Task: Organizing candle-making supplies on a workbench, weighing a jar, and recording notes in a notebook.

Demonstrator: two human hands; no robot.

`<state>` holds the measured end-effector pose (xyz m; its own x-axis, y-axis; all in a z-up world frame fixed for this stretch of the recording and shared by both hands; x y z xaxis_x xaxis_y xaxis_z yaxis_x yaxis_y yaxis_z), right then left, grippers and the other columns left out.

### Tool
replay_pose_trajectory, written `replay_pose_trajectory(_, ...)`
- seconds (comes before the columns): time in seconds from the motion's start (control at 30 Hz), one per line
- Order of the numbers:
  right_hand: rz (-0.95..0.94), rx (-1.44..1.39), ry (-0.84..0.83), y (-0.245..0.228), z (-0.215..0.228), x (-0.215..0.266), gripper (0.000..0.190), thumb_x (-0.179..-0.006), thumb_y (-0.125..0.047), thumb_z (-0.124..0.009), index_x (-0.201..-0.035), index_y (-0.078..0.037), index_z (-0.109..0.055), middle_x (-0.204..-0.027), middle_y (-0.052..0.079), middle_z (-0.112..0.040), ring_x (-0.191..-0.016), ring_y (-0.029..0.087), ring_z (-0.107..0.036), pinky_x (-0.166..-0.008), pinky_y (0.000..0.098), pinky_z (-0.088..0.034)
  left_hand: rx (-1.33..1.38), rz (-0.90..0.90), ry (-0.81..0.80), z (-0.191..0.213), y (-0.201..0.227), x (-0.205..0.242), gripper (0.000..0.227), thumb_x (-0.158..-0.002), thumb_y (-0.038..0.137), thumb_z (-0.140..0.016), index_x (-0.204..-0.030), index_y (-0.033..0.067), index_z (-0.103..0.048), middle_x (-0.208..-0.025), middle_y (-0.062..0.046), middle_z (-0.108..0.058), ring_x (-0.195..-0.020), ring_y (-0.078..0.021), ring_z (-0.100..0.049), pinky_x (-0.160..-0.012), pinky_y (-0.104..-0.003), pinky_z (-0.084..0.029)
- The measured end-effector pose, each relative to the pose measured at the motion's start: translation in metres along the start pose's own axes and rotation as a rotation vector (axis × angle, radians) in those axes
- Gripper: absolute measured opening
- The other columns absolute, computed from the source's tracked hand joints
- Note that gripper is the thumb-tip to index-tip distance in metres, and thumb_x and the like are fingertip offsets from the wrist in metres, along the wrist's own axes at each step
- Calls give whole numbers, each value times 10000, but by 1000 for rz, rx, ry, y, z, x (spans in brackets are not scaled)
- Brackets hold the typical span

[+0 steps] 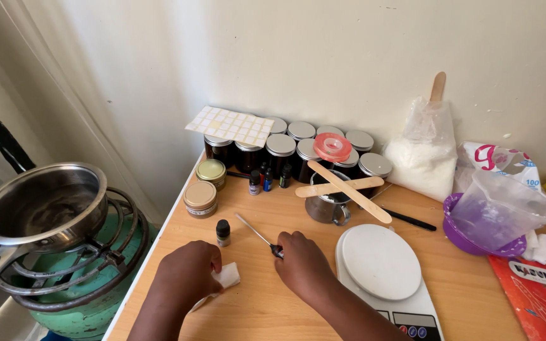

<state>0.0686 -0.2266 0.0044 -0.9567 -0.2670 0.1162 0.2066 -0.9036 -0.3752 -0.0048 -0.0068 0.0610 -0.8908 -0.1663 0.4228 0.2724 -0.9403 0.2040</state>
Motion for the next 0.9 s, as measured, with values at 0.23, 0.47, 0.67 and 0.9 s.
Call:
replay_pose_trajectory(0.23, 76, -175, 40, -25, -13, -33, 247, -933, -335, -757, -1028, -113, -706, -1030, 102, -687, -910, 292, -678, -763, 422, -505, 0, -7, 70, 0, -7, -6, 261, -805, 253, -875, -1005, 361, -748, -1101, 158, -705, -1038, -142, -694, -819, -328, -532)
replay_pose_trajectory(0.47, 107, -351, 212, -38, -24, -76, 530, -858, -411, -877, -1233, -105, -660, -1136, 131, -738, -1061, 315, -701, -842, 434, -538, 547, -24, 567, 10, -9, -28, 765, -803, 469, -914, -1420, 206, -545, -1205, -26, -726, -990, -242, -720, -835, -435, -556)
replay_pose_trajectory(0.67, 40, -517, 145, -53, -15, -69, 549, -907, -410, -813, -1342, -135, -625, -1043, 80, -670, -946, 223, -669, -793, 380, -512, 573, -138, 661, 3, -2, -41, 488, -886, 307, -832, -1339, 169, -714, -1181, -31, -775, -911, -234, -761, -787, -429, -590)
replay_pose_trajectory(0.9, 98, -689, -54, -69, -5, -38, 372, -954, -163, -676, -1323, -160, -722, -1255, 2, -782, -1110, 176, -744, -943, 324, -589, 528, -179, 821, 5, -8, -45, 404, -853, 225, -851, -1232, 114, -771, -1089, -94, -786, -898, -312, -745, -754, -461, -570)
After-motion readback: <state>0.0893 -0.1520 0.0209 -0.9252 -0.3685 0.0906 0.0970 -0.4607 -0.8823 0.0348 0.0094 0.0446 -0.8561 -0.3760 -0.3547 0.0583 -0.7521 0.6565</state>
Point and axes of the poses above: each hand's wrist, its own x-axis away from the middle knuckle, its own z-axis out of the back of the hand, y = z × x, the point moved 7 cm from there along -x, towards the middle knuckle
